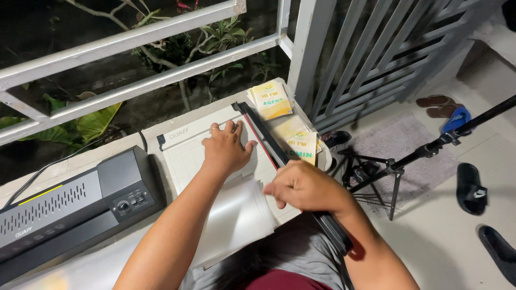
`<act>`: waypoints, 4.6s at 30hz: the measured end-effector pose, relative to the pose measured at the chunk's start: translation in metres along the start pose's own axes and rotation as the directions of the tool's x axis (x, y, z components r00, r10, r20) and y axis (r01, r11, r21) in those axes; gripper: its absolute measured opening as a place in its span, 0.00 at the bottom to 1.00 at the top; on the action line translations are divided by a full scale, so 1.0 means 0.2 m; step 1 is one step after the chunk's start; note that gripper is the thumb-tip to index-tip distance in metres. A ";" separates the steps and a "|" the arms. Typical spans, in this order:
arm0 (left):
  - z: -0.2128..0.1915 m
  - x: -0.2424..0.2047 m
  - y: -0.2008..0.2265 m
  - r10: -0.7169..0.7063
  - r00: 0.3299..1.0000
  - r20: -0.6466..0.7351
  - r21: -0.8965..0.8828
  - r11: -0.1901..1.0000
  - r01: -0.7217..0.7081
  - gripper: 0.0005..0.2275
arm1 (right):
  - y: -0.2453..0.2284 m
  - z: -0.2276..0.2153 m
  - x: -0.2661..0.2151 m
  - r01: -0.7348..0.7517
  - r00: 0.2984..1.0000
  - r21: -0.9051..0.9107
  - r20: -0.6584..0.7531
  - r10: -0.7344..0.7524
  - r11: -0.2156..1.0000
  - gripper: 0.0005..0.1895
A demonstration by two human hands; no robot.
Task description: The person laminates several small identification-style cards. They place each card into a plastic laminating pouch, use a paper trimmer to cut the excess plastic, and feed the pouches through a laminating machine.
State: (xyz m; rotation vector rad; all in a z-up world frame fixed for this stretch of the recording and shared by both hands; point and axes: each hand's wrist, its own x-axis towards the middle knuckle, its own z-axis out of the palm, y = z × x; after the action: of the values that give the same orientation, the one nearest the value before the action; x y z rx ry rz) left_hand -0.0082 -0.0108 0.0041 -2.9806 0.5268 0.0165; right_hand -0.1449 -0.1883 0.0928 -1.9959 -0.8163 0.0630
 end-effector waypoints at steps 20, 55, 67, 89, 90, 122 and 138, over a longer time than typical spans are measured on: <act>-0.01 0.02 -0.02 -0.001 1.000 -0.014 -0.068 0.998 0.000 0.31 | 0.58 0.08 -0.14 -0.250 0.916 0.228 -0.258 0.306 0.941 0.12; -0.27 -0.35 -0.28 -0.314 0.949 0.036 -0.956 -0.289 -0.059 0.09 | 0.49 0.05 0.43 -0.011 0.799 0.586 -0.483 0.359 0.810 0.04; -0.05 -0.84 -0.29 -0.528 0.834 -0.161 -0.952 -0.139 -0.272 0.08 | 0.16 0.49 0.27 -0.174 0.867 0.369 -0.382 0.320 0.913 0.17; -0.16 -0.73 0.08 0.308 0.950 -0.051 -0.325 0.894 -0.307 0.25 | 0.15 0.23 -0.05 -0.812 0.549 -0.357 -0.201 0.811 0.461 0.42; -0.16 -0.73 0.09 0.296 0.955 0.031 -0.262 0.924 -0.278 0.27 | 0.17 0.24 -0.05 -0.816 0.516 -0.389 -0.159 0.842 0.427 0.45; -0.05 -0.65 0.07 0.323 0.934 0.152 -0.147 0.942 -0.302 0.31 | 0.66 0.01 -0.08 0.267 0.616 0.771 -0.598 0.512 0.579 0.36; 0.01 -1.25 -0.69 -0.104 0.819 -0.565 -0.544 0.793 -0.274 0.14 | -0.10 0.71 0.27 -0.006 0.999 -0.376 -0.038 -0.009 0.927 0.14</act>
State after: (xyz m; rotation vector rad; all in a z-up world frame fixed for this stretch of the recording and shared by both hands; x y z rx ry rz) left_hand -0.1964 0.2038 0.0242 -3.5631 0.8675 -0.9130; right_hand -0.1637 -0.0446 0.0451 -2.3484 -0.8534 -0.1448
